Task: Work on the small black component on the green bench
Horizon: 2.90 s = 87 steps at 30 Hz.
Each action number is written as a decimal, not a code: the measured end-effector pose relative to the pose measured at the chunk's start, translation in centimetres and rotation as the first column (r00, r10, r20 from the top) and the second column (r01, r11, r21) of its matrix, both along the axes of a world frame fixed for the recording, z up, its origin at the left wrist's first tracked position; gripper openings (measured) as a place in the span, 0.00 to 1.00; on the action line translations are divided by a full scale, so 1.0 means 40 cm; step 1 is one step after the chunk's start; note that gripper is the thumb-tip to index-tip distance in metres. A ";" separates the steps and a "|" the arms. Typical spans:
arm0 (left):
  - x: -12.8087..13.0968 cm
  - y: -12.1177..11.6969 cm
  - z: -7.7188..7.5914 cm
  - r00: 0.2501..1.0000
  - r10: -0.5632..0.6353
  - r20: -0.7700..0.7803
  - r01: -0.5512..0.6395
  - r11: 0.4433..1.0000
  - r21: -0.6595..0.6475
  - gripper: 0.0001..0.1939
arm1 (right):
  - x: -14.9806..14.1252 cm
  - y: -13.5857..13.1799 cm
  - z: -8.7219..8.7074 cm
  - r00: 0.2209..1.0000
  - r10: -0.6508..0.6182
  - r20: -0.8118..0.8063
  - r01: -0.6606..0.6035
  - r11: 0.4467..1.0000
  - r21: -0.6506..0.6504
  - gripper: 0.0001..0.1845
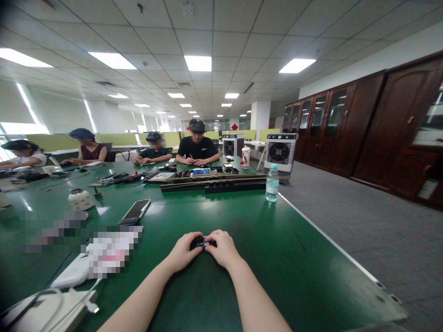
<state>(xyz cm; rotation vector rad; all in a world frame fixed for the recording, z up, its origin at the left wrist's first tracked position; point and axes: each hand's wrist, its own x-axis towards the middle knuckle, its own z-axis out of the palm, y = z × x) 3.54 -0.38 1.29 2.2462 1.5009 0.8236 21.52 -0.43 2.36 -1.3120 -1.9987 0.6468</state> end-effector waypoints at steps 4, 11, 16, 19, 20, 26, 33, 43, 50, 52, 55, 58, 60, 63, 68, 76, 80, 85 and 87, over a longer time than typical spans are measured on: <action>0.000 0.000 0.000 1.000 -0.006 0.007 0.006 1.000 0.009 0.21 | 0.000 0.002 -0.005 1.000 -0.010 -0.002 0.010 1.000 -0.006 0.12; -0.001 0.001 -0.001 1.000 -0.001 0.001 0.001 1.000 0.004 0.21 | 0.006 0.005 -0.008 0.999 0.005 -0.049 -0.006 1.000 -0.010 0.13; 0.000 -0.001 0.004 1.000 0.000 0.003 0.000 1.000 -0.001 0.21 | 0.009 0.005 -0.005 0.996 0.019 -0.092 -0.020 1.000 -0.017 0.15; 0.000 -0.002 0.005 1.000 0.001 0.008 -0.001 1.000 -0.008 0.21 | 0.010 0.005 -0.003 0.994 0.019 -0.107 -0.021 1.000 -0.021 0.15; 0.000 -0.002 0.005 1.000 0.000 0.010 0.000 1.000 -0.009 0.21 | 0.010 0.005 -0.003 0.994 0.018 -0.109 -0.021 1.000 -0.022 0.15; -0.001 0.001 0.000 1.000 -0.003 0.010 0.003 1.000 -0.004 0.21 | 0.009 0.003 -0.003 0.994 0.014 -0.107 -0.017 0.999 -0.028 0.15; -0.001 0.002 -0.002 1.000 0.000 0.005 0.000 1.000 -0.006 0.22 | 0.008 0.002 -0.001 0.994 0.011 -0.106 -0.014 1.000 -0.024 0.15; -0.002 0.002 0.000 1.000 0.001 0.008 -0.001 1.000 0.001 0.22 | 0.008 0.003 -0.004 0.993 0.013 -0.118 -0.016 1.000 -0.017 0.15; -0.001 0.003 -0.005 1.000 -0.006 0.023 0.006 1.000 0.006 0.23 | 0.006 0.002 -0.004 0.997 0.011 -0.081 -0.010 1.000 0.011 0.13; -0.002 0.003 -0.007 1.000 -0.001 0.030 0.001 1.000 0.004 0.24 | 0.005 0.002 -0.005 0.997 0.005 -0.074 -0.004 1.000 0.015 0.13; -0.004 0.005 -0.010 1.000 -0.001 0.031 0.001 1.000 0.009 0.24 | 0.003 0.001 -0.007 0.998 -0.002 -0.066 0.003 1.000 0.016 0.12; -0.004 0.008 -0.012 1.000 -0.008 0.027 0.008 1.000 0.021 0.21 | 0.003 0.001 -0.008 0.998 0.000 -0.060 0.002 1.000 0.020 0.11; -0.004 0.009 -0.013 1.000 -0.013 0.026 0.012 1.000 0.028 0.21 | 0.003 0.001 -0.008 0.998 0.003 -0.055 -0.001 1.000 0.021 0.11; -0.004 0.010 -0.015 0.999 -0.017 0.029 0.016 0.999 0.031 0.21 | 0.003 0.003 -0.009 0.999 0.004 -0.050 -0.003 1.000 0.025 0.11; -0.006 0.011 -0.018 0.998 -0.028 0.056 0.026 0.999 0.037 0.22 | 0.003 0.005 -0.011 0.999 0.001 -0.049 0.000 1.000 0.016 0.11; -0.004 0.007 -0.007 0.998 -0.033 0.063 0.032 0.999 0.015 0.21 | 0.003 0.006 -0.013 0.999 0.004 -0.049 -0.004 1.000 0.010 0.11; -0.002 0.004 -0.001 0.997 -0.035 0.064 0.034 0.999 0.016 0.21 | 0.003 0.005 -0.010 0.998 0.000 -0.058 0.000 1.000 0.002 0.12; -0.004 0.006 -0.006 0.998 -0.035 0.054 0.034 0.999 0.013 0.21 | 0.005 0.005 -0.008 0.997 -0.005 -0.081 0.004 1.000 -0.010 0.15; -0.005 0.007 -0.010 0.998 -0.034 0.054 0.034 0.999 0.017 0.21 | 0.007 0.007 -0.009 0.996 -0.005 -0.094 0.004 1.000 -0.012 0.16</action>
